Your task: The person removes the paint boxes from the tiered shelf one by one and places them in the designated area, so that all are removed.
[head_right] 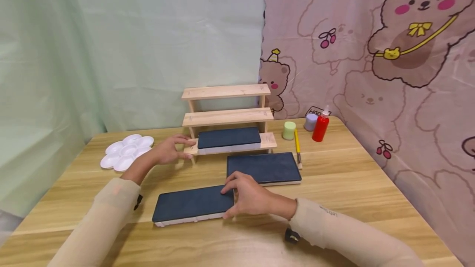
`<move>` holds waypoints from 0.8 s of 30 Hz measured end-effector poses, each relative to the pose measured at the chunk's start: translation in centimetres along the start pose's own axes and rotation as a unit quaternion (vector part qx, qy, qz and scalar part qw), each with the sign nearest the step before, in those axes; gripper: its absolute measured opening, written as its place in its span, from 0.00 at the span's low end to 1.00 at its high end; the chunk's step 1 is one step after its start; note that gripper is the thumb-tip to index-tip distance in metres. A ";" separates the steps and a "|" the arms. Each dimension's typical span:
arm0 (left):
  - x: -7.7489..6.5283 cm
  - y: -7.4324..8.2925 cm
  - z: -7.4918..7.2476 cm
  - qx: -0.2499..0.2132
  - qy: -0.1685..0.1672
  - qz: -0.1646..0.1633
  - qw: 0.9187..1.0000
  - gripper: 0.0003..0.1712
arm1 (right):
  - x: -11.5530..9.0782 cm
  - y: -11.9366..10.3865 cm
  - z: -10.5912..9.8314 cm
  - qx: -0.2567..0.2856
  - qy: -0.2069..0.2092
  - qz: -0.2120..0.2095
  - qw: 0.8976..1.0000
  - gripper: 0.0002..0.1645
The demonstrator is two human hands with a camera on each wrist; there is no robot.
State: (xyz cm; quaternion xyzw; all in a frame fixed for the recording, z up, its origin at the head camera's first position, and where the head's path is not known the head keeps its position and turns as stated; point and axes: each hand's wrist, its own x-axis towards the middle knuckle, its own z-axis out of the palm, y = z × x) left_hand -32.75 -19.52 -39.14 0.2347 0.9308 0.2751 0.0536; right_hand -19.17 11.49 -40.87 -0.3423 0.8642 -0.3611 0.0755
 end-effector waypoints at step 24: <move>-0.1 0.2 -0.1 0.003 -0.002 0.002 1.000 0.30 | -0.1 0.0 -0.1 -0.051 -0.011 -0.007 0.999 0.33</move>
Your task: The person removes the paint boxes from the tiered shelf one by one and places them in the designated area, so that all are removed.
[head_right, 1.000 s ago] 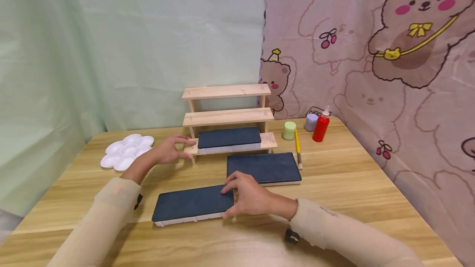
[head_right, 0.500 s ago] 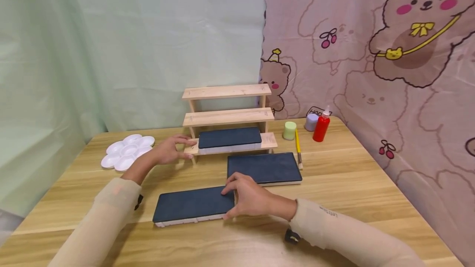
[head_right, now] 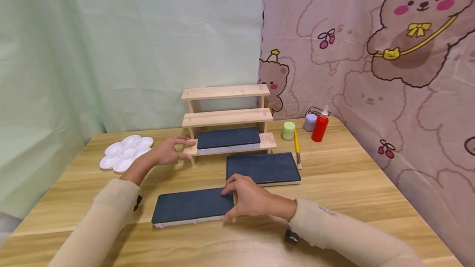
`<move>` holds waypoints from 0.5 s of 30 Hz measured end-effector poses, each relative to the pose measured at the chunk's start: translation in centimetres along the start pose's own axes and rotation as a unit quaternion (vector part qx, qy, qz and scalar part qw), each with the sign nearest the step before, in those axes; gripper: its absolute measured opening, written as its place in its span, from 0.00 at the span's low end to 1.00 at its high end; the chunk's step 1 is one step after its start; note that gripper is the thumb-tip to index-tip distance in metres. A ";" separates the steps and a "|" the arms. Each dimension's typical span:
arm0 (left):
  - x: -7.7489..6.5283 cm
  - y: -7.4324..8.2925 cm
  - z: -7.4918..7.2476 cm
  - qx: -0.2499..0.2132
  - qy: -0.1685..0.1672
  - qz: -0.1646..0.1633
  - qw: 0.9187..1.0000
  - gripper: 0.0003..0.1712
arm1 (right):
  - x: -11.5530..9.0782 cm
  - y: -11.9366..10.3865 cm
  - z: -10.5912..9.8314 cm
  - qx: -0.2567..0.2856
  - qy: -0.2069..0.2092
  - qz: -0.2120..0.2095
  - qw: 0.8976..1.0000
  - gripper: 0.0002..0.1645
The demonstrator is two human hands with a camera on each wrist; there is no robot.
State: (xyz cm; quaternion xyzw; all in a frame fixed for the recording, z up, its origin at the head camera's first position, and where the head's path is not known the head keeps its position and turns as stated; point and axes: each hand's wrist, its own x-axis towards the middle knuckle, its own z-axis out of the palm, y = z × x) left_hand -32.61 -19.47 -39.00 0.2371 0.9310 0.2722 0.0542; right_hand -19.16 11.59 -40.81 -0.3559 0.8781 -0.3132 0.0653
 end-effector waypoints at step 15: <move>-0.2 -0.5 0.1 -0.008 -0.004 -0.004 1.000 0.30 | 0.1 -0.2 -1.1 0.038 0.029 -0.021 0.999 0.29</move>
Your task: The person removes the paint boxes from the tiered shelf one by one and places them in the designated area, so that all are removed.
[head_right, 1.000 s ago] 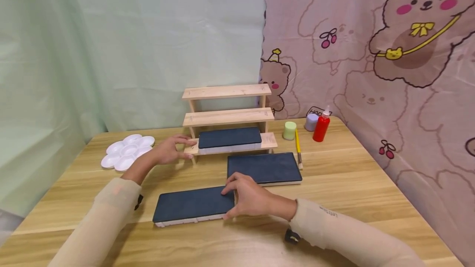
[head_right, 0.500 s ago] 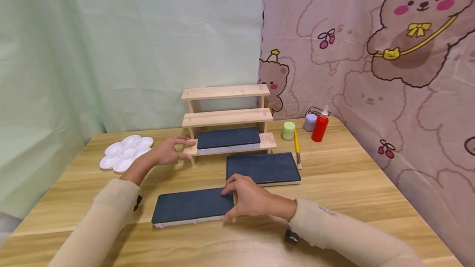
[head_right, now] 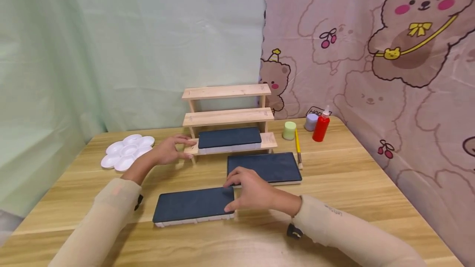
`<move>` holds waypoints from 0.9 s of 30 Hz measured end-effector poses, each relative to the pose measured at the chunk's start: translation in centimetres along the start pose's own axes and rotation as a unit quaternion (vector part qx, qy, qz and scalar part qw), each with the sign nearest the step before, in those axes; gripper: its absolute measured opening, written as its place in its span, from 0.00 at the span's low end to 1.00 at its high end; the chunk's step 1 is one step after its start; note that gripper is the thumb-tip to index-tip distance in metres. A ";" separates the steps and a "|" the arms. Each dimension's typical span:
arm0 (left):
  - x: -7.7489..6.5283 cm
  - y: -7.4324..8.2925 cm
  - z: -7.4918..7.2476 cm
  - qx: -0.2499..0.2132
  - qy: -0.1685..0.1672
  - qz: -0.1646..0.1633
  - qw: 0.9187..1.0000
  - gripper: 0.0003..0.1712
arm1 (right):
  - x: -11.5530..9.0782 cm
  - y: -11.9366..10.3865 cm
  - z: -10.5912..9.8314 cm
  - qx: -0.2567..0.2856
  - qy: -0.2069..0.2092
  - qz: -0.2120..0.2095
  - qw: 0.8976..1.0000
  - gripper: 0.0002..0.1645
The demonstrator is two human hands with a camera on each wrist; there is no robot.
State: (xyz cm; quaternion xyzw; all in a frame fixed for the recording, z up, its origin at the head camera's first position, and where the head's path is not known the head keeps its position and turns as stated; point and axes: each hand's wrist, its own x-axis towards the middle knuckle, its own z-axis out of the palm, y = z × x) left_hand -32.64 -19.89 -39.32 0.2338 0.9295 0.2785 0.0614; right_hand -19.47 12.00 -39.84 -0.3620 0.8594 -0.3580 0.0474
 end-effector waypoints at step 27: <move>0.0 0.2 0.1 0.005 0.007 0.009 1.000 0.30 | 2.1 2.4 -4.4 -0.021 0.079 0.006 0.997 0.30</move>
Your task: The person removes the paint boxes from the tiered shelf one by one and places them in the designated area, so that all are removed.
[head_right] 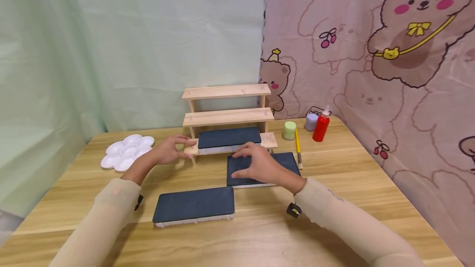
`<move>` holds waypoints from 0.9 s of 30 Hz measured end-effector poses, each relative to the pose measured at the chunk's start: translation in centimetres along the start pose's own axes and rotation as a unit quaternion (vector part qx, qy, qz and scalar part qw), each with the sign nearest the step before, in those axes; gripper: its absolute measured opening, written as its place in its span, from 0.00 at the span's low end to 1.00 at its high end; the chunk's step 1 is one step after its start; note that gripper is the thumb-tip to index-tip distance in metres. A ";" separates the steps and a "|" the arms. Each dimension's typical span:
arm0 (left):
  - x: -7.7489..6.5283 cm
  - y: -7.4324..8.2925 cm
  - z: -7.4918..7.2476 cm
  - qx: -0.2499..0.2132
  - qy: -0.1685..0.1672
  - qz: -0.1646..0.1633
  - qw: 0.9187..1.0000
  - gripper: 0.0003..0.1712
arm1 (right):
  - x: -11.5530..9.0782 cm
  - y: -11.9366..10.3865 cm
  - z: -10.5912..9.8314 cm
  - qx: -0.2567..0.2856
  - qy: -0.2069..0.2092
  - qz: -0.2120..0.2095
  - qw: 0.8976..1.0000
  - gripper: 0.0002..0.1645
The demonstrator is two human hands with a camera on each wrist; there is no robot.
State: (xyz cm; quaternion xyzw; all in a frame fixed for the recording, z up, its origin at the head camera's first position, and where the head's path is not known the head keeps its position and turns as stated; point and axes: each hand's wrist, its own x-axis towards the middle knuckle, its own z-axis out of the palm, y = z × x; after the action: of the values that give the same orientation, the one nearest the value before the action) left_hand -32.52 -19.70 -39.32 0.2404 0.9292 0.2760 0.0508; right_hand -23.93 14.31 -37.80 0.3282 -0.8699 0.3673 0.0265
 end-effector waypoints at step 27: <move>0.0 0.4 -0.2 0.002 -0.001 -0.001 1.000 0.29 | 2.5 2.7 -1.3 -0.076 0.079 -0.031 0.994 0.29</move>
State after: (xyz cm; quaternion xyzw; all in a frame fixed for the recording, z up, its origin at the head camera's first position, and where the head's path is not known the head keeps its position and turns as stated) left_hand -32.39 -19.48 -38.96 0.2401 0.9299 0.2740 0.0511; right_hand -27.71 15.18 -37.80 0.3225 -0.8797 0.3240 0.1313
